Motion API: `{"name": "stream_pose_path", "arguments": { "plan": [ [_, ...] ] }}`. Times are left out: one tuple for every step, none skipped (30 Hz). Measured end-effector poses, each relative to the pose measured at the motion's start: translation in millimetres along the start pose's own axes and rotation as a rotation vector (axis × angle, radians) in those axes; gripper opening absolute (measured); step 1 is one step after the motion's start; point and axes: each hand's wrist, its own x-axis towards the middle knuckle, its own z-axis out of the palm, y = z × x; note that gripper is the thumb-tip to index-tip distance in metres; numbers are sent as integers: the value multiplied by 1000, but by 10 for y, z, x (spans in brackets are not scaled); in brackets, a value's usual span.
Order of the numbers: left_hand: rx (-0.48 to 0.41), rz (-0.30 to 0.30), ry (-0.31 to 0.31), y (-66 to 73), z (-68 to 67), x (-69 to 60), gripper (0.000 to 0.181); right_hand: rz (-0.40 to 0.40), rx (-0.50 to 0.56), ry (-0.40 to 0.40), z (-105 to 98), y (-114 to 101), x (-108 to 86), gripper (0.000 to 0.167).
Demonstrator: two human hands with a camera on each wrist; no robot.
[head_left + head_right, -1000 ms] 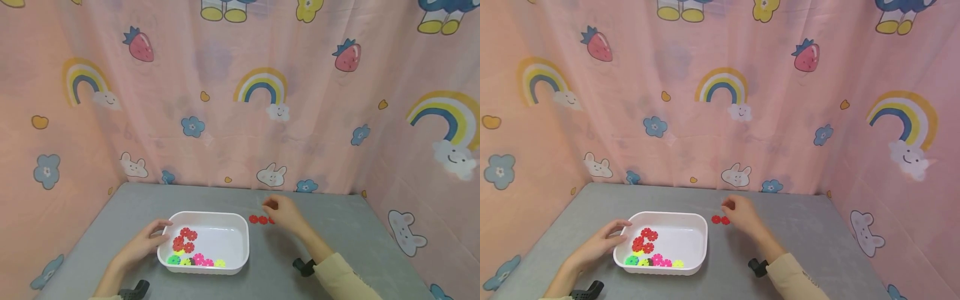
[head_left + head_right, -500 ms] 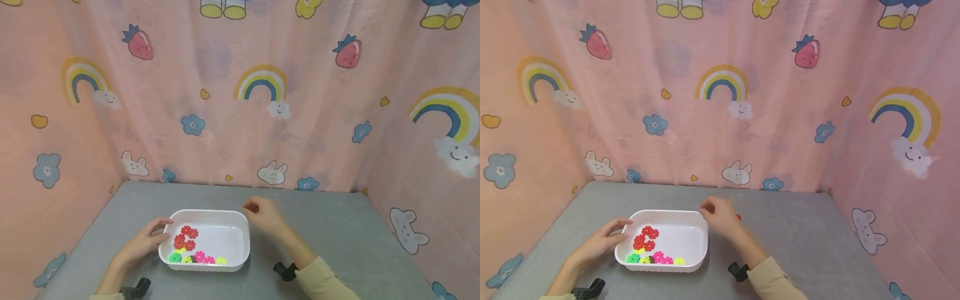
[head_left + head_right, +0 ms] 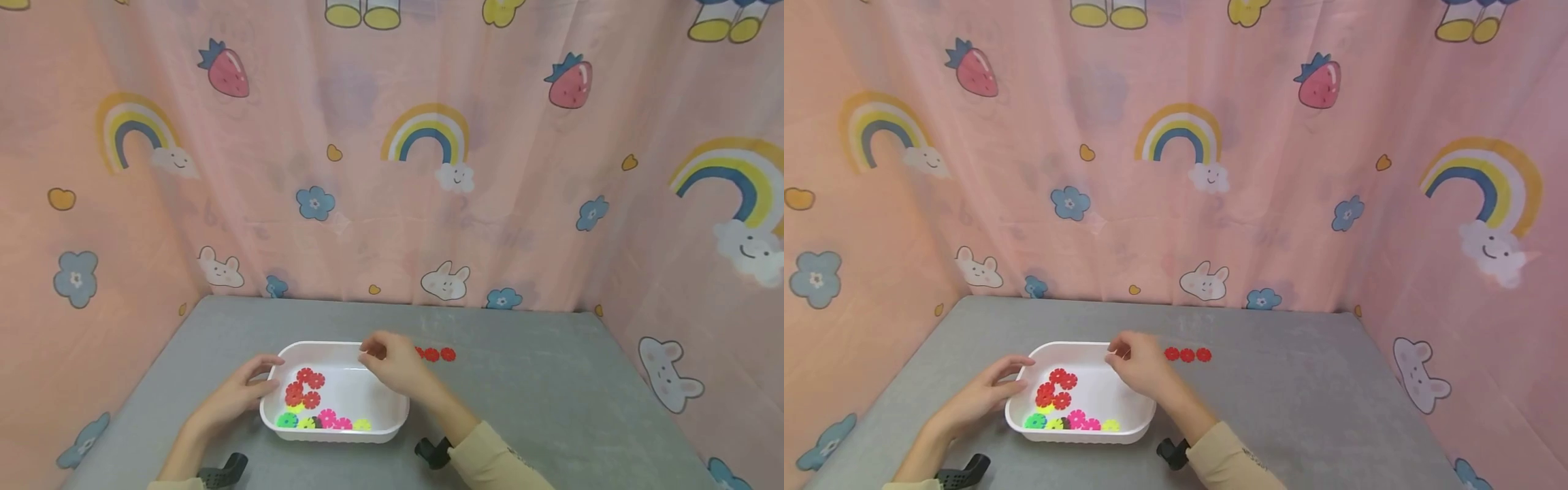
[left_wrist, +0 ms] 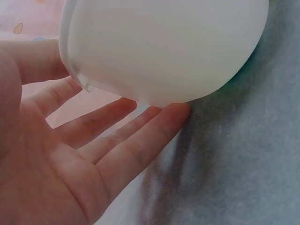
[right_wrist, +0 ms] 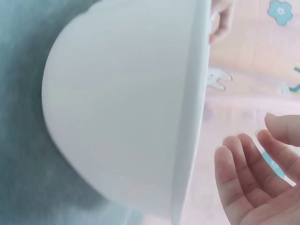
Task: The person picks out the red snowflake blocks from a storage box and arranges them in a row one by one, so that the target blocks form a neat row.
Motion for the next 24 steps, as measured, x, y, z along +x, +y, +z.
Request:
{"name": "stream_pose_path", "arguments": {
  "plan": [
    [-3, -1, -2, 1, -1, -1, 46, -1, 3, -8, 32, -18, 1, 15],
    [-1, -1, -2, 3, -3, -1, 46, -1, 6, -15, 62, -38, 0, 15],
    [-2, -1, -3, 5, -5, 0, 45, -1, 11, -24, 91, -58, -2, 16],
    [-1, -2, -4, 6, -6, -1, 45, 0, 11, -32, 123, -75, -4, 16],
    [-2, -3, -4, 9, -7, -2, 45, 3, 8, -38, 154, -91, -4, 16],
    [1, -3, -4, 9, -7, -3, 46, 4, 4, -43, 185, -105, -4, 17],
    [2, -4, -5, 10, -6, -5, 46, 5, -2, -48, 217, -117, -2, 17],
    [7, -5, -5, 9, -5, -8, 46, 6, -10, -52, 249, -128, -2, 18],
    [7, -7, -5, 9, -4, -10, 46, 6, -16, -57, 281, -138, 0, 19],
    [9, -9, -3, 7, -2, -11, 46, 3, -25, -61, 315, -142, 5, 19],
    [10, -9, -2, 6, 0, -12, 46, -2, -30, -65, 344, -151, 11, 19],
    [10, -9, -1, 4, 2, -11, 46, -8, -33, -71, 373, -160, 16, 20],
    [8, -10, 1, 2, 3, -10, 46, -14, -35, -78, 402, -167, 21, 20],
    [8, -10, 3, 0, 5, -9, 46, -19, -35, -84, 430, -174, 25, 19],
    [5, -10, 4, -1, 6, -6, 45, -23, -33, -91, 456, -180, 30, 19],
    [4, -10, 5, -2, 7, -4, 45, -26, -32, -99, 481, -186, 36, 18],
    [3, -9, 6, -3, 8, -1, 45, -29, -34, -108, 505, -193, 43, 18],
    [3, -9, 6, -3, 7, 1, 44, -31, -41, -119, 529, -197, 49, 17],
    [5, -11, 6, -1, 7, 2, 44, -31, -47, -129, 552, -199, 56, 17],
    [7, -13, 6, -1, 9, 2, 44, -29, -53, -143, 574, -202, 61, 17],
    [6, -12, 7, 1, 9, 2, 44, -27, -65, -155, 598, -204, 68, 17],
    [8, -13, 7, 3, 11, 0, 44, -26, -77, -166, 621, -204, 74, 18],
    [9, -13, 7, 7, 13, -1, 44, -27, -89, -177, 643, -201, 79, 18],
    [8, -13, 7, 9, 14, -1, 44, -23, -96, -187, 662, -198, 84, 18]
  ]
}}
